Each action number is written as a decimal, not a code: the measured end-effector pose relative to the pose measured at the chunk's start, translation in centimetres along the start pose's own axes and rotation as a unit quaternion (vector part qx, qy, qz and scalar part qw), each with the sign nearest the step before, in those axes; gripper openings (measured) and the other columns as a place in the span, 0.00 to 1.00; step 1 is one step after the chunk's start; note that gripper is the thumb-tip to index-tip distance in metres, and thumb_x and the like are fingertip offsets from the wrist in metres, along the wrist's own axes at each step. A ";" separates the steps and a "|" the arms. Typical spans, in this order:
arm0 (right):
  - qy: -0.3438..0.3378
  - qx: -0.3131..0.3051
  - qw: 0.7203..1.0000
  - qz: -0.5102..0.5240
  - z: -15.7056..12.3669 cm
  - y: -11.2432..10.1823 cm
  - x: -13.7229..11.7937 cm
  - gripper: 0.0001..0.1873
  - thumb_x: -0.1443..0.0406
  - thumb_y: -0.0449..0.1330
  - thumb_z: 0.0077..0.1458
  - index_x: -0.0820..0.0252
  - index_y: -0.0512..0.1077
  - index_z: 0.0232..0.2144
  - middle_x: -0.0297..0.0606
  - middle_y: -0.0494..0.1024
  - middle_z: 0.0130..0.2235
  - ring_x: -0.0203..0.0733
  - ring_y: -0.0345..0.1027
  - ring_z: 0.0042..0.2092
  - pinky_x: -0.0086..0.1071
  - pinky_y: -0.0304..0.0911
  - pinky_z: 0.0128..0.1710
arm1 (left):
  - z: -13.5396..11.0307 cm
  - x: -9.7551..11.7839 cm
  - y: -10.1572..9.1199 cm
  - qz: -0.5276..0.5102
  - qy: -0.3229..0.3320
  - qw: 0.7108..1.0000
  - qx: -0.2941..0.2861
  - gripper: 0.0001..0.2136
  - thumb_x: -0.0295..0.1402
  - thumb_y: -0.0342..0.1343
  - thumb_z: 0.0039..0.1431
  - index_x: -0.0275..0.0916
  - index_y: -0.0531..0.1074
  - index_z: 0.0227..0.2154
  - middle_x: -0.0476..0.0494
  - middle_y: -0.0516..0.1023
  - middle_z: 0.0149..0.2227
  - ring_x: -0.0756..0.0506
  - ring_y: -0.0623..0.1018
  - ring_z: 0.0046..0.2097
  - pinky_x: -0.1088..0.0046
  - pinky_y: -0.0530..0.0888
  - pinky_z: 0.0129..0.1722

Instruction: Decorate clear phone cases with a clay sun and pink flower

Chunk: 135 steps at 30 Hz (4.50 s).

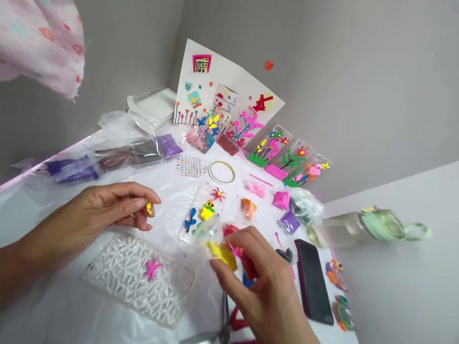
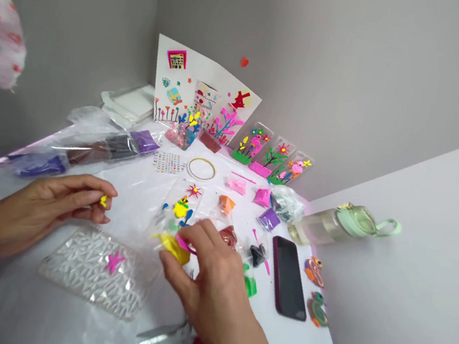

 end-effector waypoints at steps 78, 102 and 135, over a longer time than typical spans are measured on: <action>-0.029 0.014 0.999 0.016 -3.5 4.3 0.5 0.05 0.64 0.61 0.68 0.57 0.69 0.38 0.34 0.73 0.35 0.38 0.69 0.34 0.31 0.62 0.31 | -1.8 -0.4 3.3 0.129 -0.022 0.982 -0.137 0.11 0.48 0.58 0.67 0.50 0.81 0.40 0.51 0.83 0.29 0.48 0.81 0.34 0.80 0.77 0.39; 0.255 0.188 0.916 -0.245 -1.4 -3.8 15.7 0.20 0.55 0.59 0.61 0.62 0.80 0.48 0.45 0.82 0.39 0.48 0.70 0.35 0.37 0.58 0.36 | -0.8 -1.9 1.5 0.178 -0.039 0.982 -0.057 0.11 0.47 0.69 0.55 0.49 0.82 0.37 0.51 0.85 0.31 0.44 0.85 0.37 0.80 0.81 0.36; 0.192 -0.157 0.809 0.532 -3.3 7.6 1.2 0.20 0.53 0.58 0.70 0.62 0.80 0.35 0.33 0.74 0.29 0.30 0.58 0.29 0.27 0.53 0.30 | -0.8 0.1 1.2 0.294 0.099 0.939 -0.148 0.06 0.40 0.59 0.65 0.53 0.82 0.36 0.57 0.82 0.39 0.51 0.81 0.40 0.87 0.75 0.41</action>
Point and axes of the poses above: each hand's wrist, its own z-axis towards the middle knuckle, its own y-axis out of the palm, x = y × z, the point moved 2 cm from there along z, towards the middle knuckle
